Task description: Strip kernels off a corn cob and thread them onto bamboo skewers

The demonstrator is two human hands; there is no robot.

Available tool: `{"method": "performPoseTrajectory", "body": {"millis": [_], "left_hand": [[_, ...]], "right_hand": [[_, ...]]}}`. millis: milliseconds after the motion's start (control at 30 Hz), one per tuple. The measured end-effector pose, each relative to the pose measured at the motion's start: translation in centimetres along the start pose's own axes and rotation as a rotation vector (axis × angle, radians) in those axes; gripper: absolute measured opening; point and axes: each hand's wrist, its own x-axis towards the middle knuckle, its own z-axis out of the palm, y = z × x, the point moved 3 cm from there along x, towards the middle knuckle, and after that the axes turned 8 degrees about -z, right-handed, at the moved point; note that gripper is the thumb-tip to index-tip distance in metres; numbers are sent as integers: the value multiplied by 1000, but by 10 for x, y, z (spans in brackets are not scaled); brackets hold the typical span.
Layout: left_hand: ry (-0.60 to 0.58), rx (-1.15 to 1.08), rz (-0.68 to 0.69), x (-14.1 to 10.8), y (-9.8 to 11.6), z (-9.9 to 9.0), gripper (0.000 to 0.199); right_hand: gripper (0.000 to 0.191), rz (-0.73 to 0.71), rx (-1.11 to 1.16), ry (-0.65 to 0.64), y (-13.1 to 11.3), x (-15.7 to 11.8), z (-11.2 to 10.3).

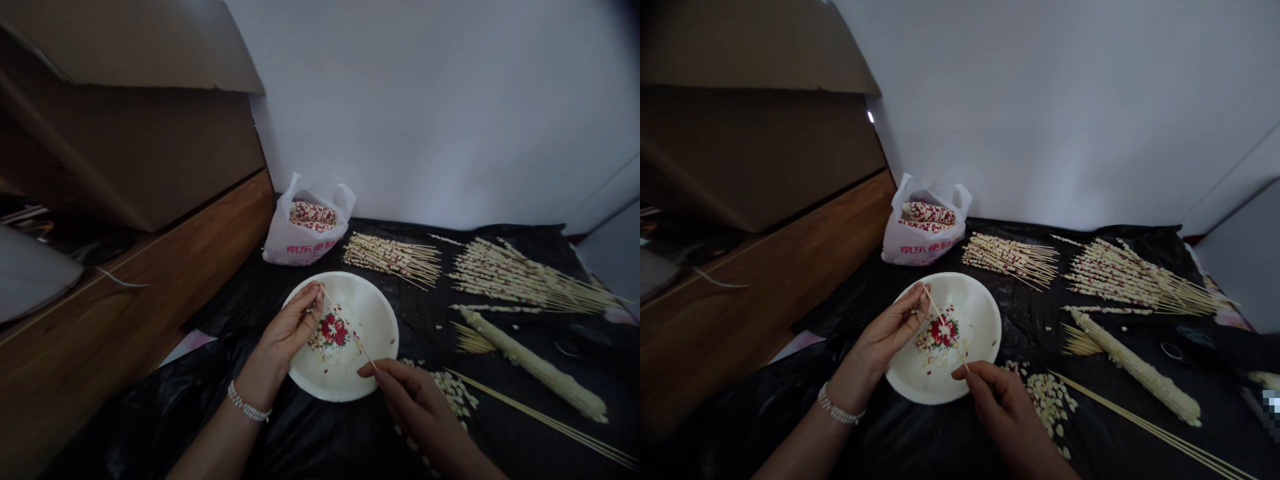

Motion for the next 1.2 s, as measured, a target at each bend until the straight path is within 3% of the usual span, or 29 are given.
{"method": "performPoseTrajectory", "body": {"millis": [233,433,867,1200], "left_hand": [[-83,56,9,-3,-1,3,42],[-23,15,2,-2,0,3,41],[-79,49,-39,3,-2,-5,36],[-42,55,-3,-2,-3,1,42]], "right_hand": [[48,2,-1,-9,-2,1,-1],[52,1,-11,-20,-3,0,0],[49,13,-29,-20,-2,1,-2],[52,9,-14,-29,-2,1,0]]}}
